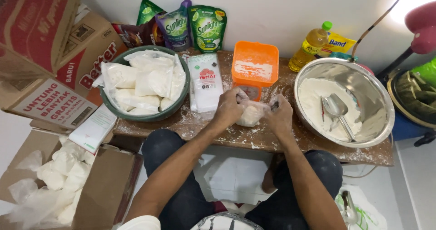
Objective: Portioning flour from a large bowl into small plastic bags, weighing them on a scale, and then placing the bags into a larger sack.
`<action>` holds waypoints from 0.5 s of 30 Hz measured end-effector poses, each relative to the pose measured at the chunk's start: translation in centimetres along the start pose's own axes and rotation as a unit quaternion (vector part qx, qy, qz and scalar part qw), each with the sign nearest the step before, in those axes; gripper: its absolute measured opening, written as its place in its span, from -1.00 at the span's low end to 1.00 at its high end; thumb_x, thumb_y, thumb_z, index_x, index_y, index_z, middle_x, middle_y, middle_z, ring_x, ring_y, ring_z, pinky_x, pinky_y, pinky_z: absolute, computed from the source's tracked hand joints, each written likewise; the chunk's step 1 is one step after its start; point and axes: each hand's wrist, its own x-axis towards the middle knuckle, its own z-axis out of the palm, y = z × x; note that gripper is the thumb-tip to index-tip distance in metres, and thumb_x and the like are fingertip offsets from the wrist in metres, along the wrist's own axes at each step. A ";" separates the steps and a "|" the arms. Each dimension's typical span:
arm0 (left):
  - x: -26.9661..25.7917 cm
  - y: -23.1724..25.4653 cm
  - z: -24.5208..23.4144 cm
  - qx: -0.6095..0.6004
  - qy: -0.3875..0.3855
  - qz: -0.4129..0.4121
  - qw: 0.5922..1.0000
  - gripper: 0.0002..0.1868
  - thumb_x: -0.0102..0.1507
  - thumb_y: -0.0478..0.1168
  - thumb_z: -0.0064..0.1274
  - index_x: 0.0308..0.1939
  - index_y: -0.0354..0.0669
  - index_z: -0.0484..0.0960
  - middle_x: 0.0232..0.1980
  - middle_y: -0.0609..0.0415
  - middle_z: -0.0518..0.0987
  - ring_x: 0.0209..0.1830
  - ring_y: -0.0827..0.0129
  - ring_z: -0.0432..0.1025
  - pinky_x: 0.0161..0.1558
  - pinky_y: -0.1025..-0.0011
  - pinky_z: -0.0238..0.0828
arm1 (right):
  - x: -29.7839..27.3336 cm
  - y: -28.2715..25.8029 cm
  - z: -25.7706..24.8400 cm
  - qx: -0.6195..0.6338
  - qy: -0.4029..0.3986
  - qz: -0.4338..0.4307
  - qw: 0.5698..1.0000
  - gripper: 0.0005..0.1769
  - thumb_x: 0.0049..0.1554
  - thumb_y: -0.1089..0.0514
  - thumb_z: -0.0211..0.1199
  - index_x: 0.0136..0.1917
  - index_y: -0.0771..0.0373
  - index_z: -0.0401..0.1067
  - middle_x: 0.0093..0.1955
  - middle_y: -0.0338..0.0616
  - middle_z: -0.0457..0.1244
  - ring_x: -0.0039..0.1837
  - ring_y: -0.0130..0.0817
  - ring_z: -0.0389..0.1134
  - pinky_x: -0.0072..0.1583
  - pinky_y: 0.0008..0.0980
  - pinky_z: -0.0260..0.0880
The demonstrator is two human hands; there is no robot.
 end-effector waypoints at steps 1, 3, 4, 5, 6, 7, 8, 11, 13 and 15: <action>-0.4 0.4 -0.4 -0.013 0.007 0.017 1.000 -0.83 0.18 -0.15 0.22 -0.15 0.05 0.71 -0.20 -0.03 0.64 -0.08 0.12 0.60 -0.07 0.24 0.59 | -0.3 -0.5 -0.3 0.010 0.002 -0.001 1.000 -0.81 -0.05 0.18 0.35 -0.16 0.16 0.39 -0.38 -0.05 0.24 -0.28 -0.09 0.32 -0.17 -0.13 0.29; -0.8 1.3 -1.2 -0.024 0.015 0.036 0.999 -0.85 0.17 -0.18 0.23 -0.17 0.02 0.72 -0.25 0.00 0.62 -0.16 0.15 0.59 -0.10 0.23 0.57 | -0.6 -1.6 -0.7 0.022 0.005 -0.003 1.000 -0.82 -0.06 0.20 0.35 -0.17 0.16 0.40 -0.37 -0.05 0.25 -0.28 -0.14 0.32 -0.16 -0.18 0.30; -0.9 1.8 -1.5 -0.023 0.015 0.042 0.999 -0.84 0.18 -0.19 0.20 -0.15 0.01 0.71 -0.26 -0.01 0.61 -0.16 0.14 0.59 -0.10 0.23 0.57 | -0.6 -2.2 -0.8 0.038 0.001 -0.009 0.999 -0.80 -0.07 0.20 0.38 -0.16 0.16 0.42 -0.35 -0.09 0.27 -0.28 -0.21 0.30 -0.16 -0.22 0.30; -1.1 2.3 -1.7 -0.022 0.016 0.047 0.999 -0.83 0.19 -0.19 0.18 -0.14 -0.01 0.71 -0.26 -0.03 0.61 -0.16 0.13 0.59 -0.11 0.23 0.57 | -0.7 -2.8 -1.0 0.055 -0.004 -0.015 0.998 -0.78 -0.08 0.19 0.42 -0.16 0.15 0.44 -0.34 -0.13 0.28 -0.28 -0.28 0.29 -0.17 -0.26 0.30; -1.1 2.3 -1.7 -0.022 0.017 0.048 0.998 -0.83 0.19 -0.19 0.18 -0.14 -0.01 0.71 -0.26 -0.03 0.61 -0.16 0.13 0.59 -0.11 0.23 0.57 | -0.6 -2.9 -1.3 0.056 -0.003 -0.016 0.998 -0.78 -0.08 0.19 0.42 -0.16 0.15 0.44 -0.34 -0.13 0.28 -0.28 -0.28 0.29 -0.17 -0.26 0.30; -1.1 2.3 -1.8 -0.023 0.015 0.048 0.998 -0.82 0.19 -0.21 0.17 -0.13 -0.01 0.72 -0.25 -0.01 0.60 -0.17 0.16 0.58 -0.10 0.23 0.56 | -0.4 -3.0 -1.6 0.064 -0.001 -0.016 0.998 -0.79 -0.08 0.19 0.42 -0.15 0.14 0.46 -0.34 -0.20 0.28 -0.28 -0.37 0.27 -0.18 -0.35 0.29; -1.1 2.3 -1.9 -0.025 0.014 0.048 0.998 -0.81 0.18 -0.23 0.17 -0.12 0.00 0.72 -0.24 0.00 0.58 -0.17 0.18 0.57 -0.09 0.23 0.56 | -0.2 -3.2 -1.8 0.071 0.001 -0.016 0.997 -0.80 -0.07 0.19 0.43 -0.15 0.12 0.48 -0.34 -0.27 0.29 -0.29 -0.45 0.26 -0.19 -0.43 0.28; -1.3 2.4 -2.2 -0.030 0.017 0.066 0.997 -0.78 0.16 -0.27 0.17 -0.11 -0.02 0.72 -0.22 -0.05 0.58 -0.15 0.13 0.58 -0.08 0.22 0.56 | -0.7 -4.6 -2.9 0.082 0.000 -0.015 0.996 -0.80 -0.06 0.20 0.43 -0.13 0.17 0.49 -0.33 -0.24 0.28 -0.29 -0.45 0.25 -0.21 -0.44 0.27; -1.3 2.4 -2.1 -0.034 0.016 0.076 0.996 -0.77 0.15 -0.28 0.18 -0.11 -0.05 0.72 -0.21 -0.06 0.57 -0.13 0.10 0.57 -0.05 0.23 0.55 | -0.9 -5.2 -3.5 0.093 -0.007 -0.018 0.995 -0.79 -0.03 0.20 0.43 -0.11 0.19 0.49 -0.31 -0.23 0.29 -0.28 -0.48 0.25 -0.20 -0.46 0.29; -1.3 2.6 -2.1 -0.037 0.015 0.087 0.995 -0.77 0.15 -0.30 0.19 -0.10 -0.09 0.71 -0.20 -0.08 0.56 -0.11 0.08 0.56 -0.01 0.23 0.54 | -0.7 -5.3 -3.8 0.103 -0.013 -0.021 0.994 -0.78 -0.01 0.19 0.43 -0.09 0.21 0.48 -0.28 -0.22 0.30 -0.26 -0.50 0.24 -0.19 -0.47 0.30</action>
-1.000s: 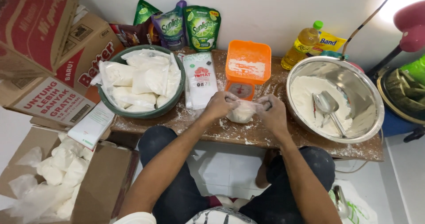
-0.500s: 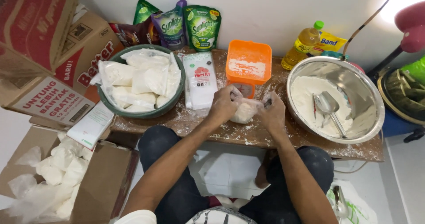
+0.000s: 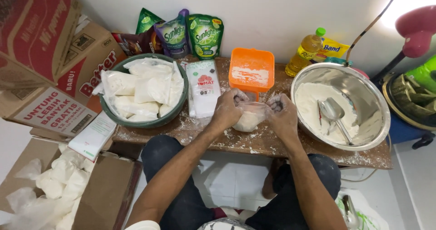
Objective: Portioning flour from a large bowl into small plastic bags, weighing them on a scale, and then placing the bags into a larger sack.
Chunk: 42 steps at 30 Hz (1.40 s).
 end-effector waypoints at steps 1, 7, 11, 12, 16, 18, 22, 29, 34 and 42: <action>0.0 0.1 0.0 -0.002 -0.001 0.002 1.000 -0.77 0.15 -0.29 0.20 -0.10 -0.08 0.71 -0.17 -0.10 0.56 -0.07 0.04 0.56 0.01 0.21 0.54 | 0.1 0.3 -0.1 0.008 -0.005 -0.003 1.000 -0.78 -0.01 0.22 0.41 -0.08 0.24 0.47 -0.27 -0.20 0.30 -0.25 -0.49 0.25 -0.17 -0.47 0.32; -1.0 2.5 -1.1 0.009 0.009 0.007 1.000 -0.76 0.16 -0.32 0.14 -0.10 -0.02 0.71 -0.12 -0.07 0.56 -0.01 0.05 0.57 0.08 0.21 0.54 | -0.1 -0.6 -0.6 0.005 -0.001 -0.033 0.999 -0.76 -0.05 0.31 0.35 -0.06 0.29 0.45 -0.21 -0.10 0.29 -0.22 -0.39 0.31 -0.14 -0.39 0.37; -1.1 2.3 -0.9 0.037 0.019 0.020 0.999 -0.76 0.16 -0.31 0.09 -0.11 0.03 0.70 -0.11 -0.02 0.54 0.01 0.03 0.55 0.12 0.12 0.53 | -0.8 -3.4 -1.0 -0.079 0.003 -0.017 0.997 -0.62 -0.08 0.35 0.32 0.05 0.26 0.44 -0.10 0.02 0.30 -0.13 -0.17 0.39 -0.07 -0.22 0.41; -1.1 2.3 -0.8 0.036 0.019 0.019 0.999 -0.76 0.16 -0.31 0.09 -0.11 0.03 0.70 -0.11 -0.02 0.54 0.01 0.03 0.55 0.12 0.12 0.53 | -0.7 -3.1 -0.9 -0.080 0.003 -0.017 0.997 -0.62 -0.08 0.35 0.32 0.05 0.26 0.44 -0.10 0.02 0.30 -0.13 -0.17 0.39 -0.07 -0.22 0.41; -1.5 2.9 -0.9 0.064 0.016 0.023 0.998 -0.75 0.16 -0.31 0.08 -0.10 0.04 0.67 -0.09 0.00 0.54 0.04 0.02 0.55 0.16 0.08 0.50 | -0.6 -4.2 -0.7 -0.126 -0.041 0.048 0.990 -0.65 -0.03 0.34 0.31 0.07 0.24 0.50 -0.09 -0.05 0.33 -0.12 -0.23 0.38 -0.02 -0.23 0.42; -1.5 3.5 -1.2 0.069 0.023 0.028 0.997 -0.75 0.16 -0.30 0.08 -0.10 0.05 0.67 -0.08 0.00 0.53 0.04 0.00 0.54 0.16 0.06 0.50 | -0.2 -5.1 -0.8 -0.130 -0.047 0.064 0.988 -0.68 0.01 0.38 0.29 0.07 0.26 0.51 -0.09 -0.05 0.33 -0.13 -0.25 0.37 -0.02 -0.29 0.43; -1.5 2.5 -1.4 0.060 0.037 0.075 0.995 -0.75 0.15 -0.30 0.08 -0.11 0.06 0.65 -0.10 0.04 0.50 -0.02 0.05 0.53 0.11 0.12 0.51 | -0.4 -5.1 -1.4 -0.121 -0.039 0.010 0.992 -0.73 0.04 0.37 0.28 0.04 0.26 0.52 -0.08 0.00 0.33 -0.04 -0.15 0.40 0.03 -0.19 0.41; -5.4 4.6 -4.3 0.087 0.006 0.126 0.988 -0.38 0.15 -0.24 0.13 0.31 -0.17 0.45 0.13 -0.21 0.39 0.10 -0.06 0.47 0.20 0.00 0.42 | -2.9 -5.0 -4.0 -0.069 -0.064 -0.054 0.994 -0.56 0.14 0.41 0.19 0.30 0.37 0.31 0.15 0.21 0.20 0.21 0.09 0.32 0.18 -0.02 0.41; -4.5 0.5 -4.0 0.067 -0.098 0.093 0.989 -0.15 0.17 -0.09 0.19 0.51 -0.10 0.18 0.39 -0.41 0.28 0.39 -0.40 0.26 0.39 -0.22 0.18 | -3.5 -6.1 -4.1 -0.119 -0.175 -0.066 0.975 -0.23 0.01 0.24 0.39 0.45 0.39 0.20 0.34 0.33 0.15 0.40 0.29 0.20 0.40 0.20 0.23; -1.7 -1.3 -2.2 -0.035 0.010 0.088 0.995 -0.84 0.22 -0.21 0.28 -0.12 -0.06 0.77 -0.12 -0.04 0.74 -0.01 0.14 0.63 0.08 0.28 0.55 | -0.2 -0.4 -2.6 -0.097 -0.026 -0.180 0.979 -0.93 0.20 0.14 0.40 -0.10 0.15 0.56 -0.08 -0.13 0.44 -0.02 -0.16 0.48 -0.07 -0.27 0.44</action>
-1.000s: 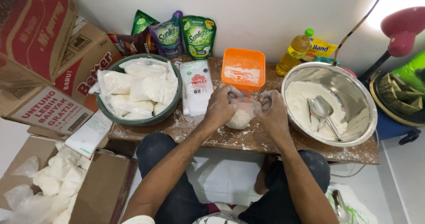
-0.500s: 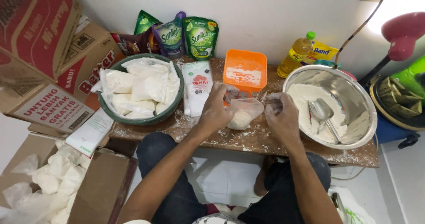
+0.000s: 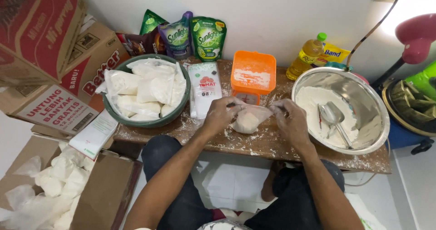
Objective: Portioning flour from a large bowl into small plastic bags, weighing them on a scale, and then placing the bags into a larger sack.
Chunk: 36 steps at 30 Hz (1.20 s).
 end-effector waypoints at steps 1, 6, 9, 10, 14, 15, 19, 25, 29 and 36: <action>0.1 0.1 0.0 -0.009 0.014 -0.005 1.000 -0.85 0.22 -0.19 0.29 -0.14 -0.04 0.78 -0.15 -0.05 0.74 -0.08 0.19 0.64 0.02 0.30 0.57 | 0.0 0.5 0.0 -0.005 0.018 -0.004 1.000 -0.94 0.22 0.14 0.37 -0.08 0.14 0.56 -0.07 -0.14 0.44 -0.03 -0.15 0.47 -0.08 -0.26 0.44; 0.5 -0.7 0.4 -0.039 0.034 -0.015 0.999 -0.83 0.23 -0.16 0.31 -0.13 -0.10 0.78 -0.16 -0.11 0.74 -0.10 0.17 0.64 -0.04 0.27 0.58 | -0.1 -4.9 -2.1 0.075 -0.024 0.006 0.997 -0.43 0.17 0.26 0.33 0.41 0.35 0.27 0.20 0.22 0.27 0.20 0.10 0.32 0.23 0.01 0.40; 0.6 -1.1 0.9 -0.036 0.036 -0.010 0.999 -0.84 0.23 -0.16 0.30 -0.14 -0.06 0.78 -0.17 -0.07 0.74 -0.09 0.21 0.64 -0.04 0.29 0.58 | 0.0 -4.1 -1.5 0.037 -0.160 0.051 0.985 -0.17 -0.02 0.40 0.40 0.48 0.47 0.18 0.38 0.37 0.15 0.45 0.31 0.18 0.41 0.13 0.25; 0.7 -1.3 1.0 -0.035 0.033 0.004 0.999 -0.83 0.25 -0.15 0.30 -0.13 -0.09 0.77 -0.17 -0.09 0.73 -0.09 0.18 0.64 -0.04 0.28 0.58 | -0.2 -0.8 -0.2 0.027 -0.130 0.015 0.991 -0.45 0.05 0.28 0.39 0.30 0.36 0.36 0.21 0.26 0.27 0.33 0.24 0.29 0.29 0.09 0.34; 0.8 -2.3 1.1 -0.038 0.037 0.023 0.998 -0.81 0.27 -0.12 0.27 -0.10 -0.08 0.77 -0.15 -0.05 0.73 -0.08 0.21 0.63 -0.01 0.31 0.59 | -0.1 2.8 1.1 0.036 -0.081 0.008 0.996 -0.83 0.17 0.13 0.25 0.01 0.05 0.61 -0.02 -0.13 0.46 0.13 -0.06 0.47 0.15 -0.14 0.44; 0.8 -2.5 1.3 -0.037 0.041 0.021 0.998 -0.81 0.27 -0.12 0.27 -0.10 -0.08 0.77 -0.15 -0.05 0.73 -0.08 0.21 0.63 -0.01 0.31 0.59 | -0.3 1.0 0.8 0.037 -0.084 0.006 0.996 -0.83 0.17 0.13 0.25 0.01 0.05 0.61 -0.02 -0.13 0.46 0.13 -0.06 0.47 0.15 -0.14 0.44; 0.9 -2.5 1.8 -0.069 0.062 0.042 0.995 -0.83 0.29 -0.19 0.26 -0.09 -0.16 0.74 -0.22 -0.10 0.72 -0.16 0.26 0.63 -0.05 0.31 0.60 | -0.2 -1.4 0.5 0.097 0.000 0.006 0.995 -0.86 0.30 0.25 0.18 0.07 0.17 0.54 -0.01 -0.02 0.43 0.06 -0.10 0.46 0.10 -0.17 0.45; -0.4 0.6 0.6 -0.037 -0.060 -0.022 0.997 -0.16 0.12 -0.08 0.37 0.42 -0.05 0.31 0.29 -0.26 0.43 0.30 -0.10 0.32 0.39 0.03 0.21 | -1.0 -2.7 0.0 0.166 -0.120 0.068 0.977 -0.12 0.02 0.29 0.41 0.52 0.31 0.07 0.38 0.36 0.14 0.40 0.35 0.21 0.37 0.32 0.25; -0.9 -0.8 0.2 0.054 -0.151 -0.069 0.985 0.00 0.06 -0.07 0.43 0.51 0.02 0.25 0.42 -0.25 0.40 0.43 -0.21 0.28 0.46 -0.06 0.18 | -1.9 0.7 3.0 0.227 -0.150 0.140 0.952 -0.09 -0.05 0.26 0.54 0.50 0.33 0.22 0.38 0.30 0.17 0.38 0.30 0.28 0.32 0.18 0.35; 0.5 -4.7 2.8 -0.017 -0.032 -0.066 0.997 -0.75 0.25 -0.03 0.27 -0.05 0.01 0.79 -0.04 -0.05 0.73 0.02 0.12 0.60 0.11 0.20 0.51 | -1.8 1.1 4.8 0.179 -0.027 0.094 0.979 -0.81 0.22 0.23 0.29 0.09 0.12 0.63 0.02 -0.05 0.46 0.17 -0.27 0.44 0.19 -0.20 0.40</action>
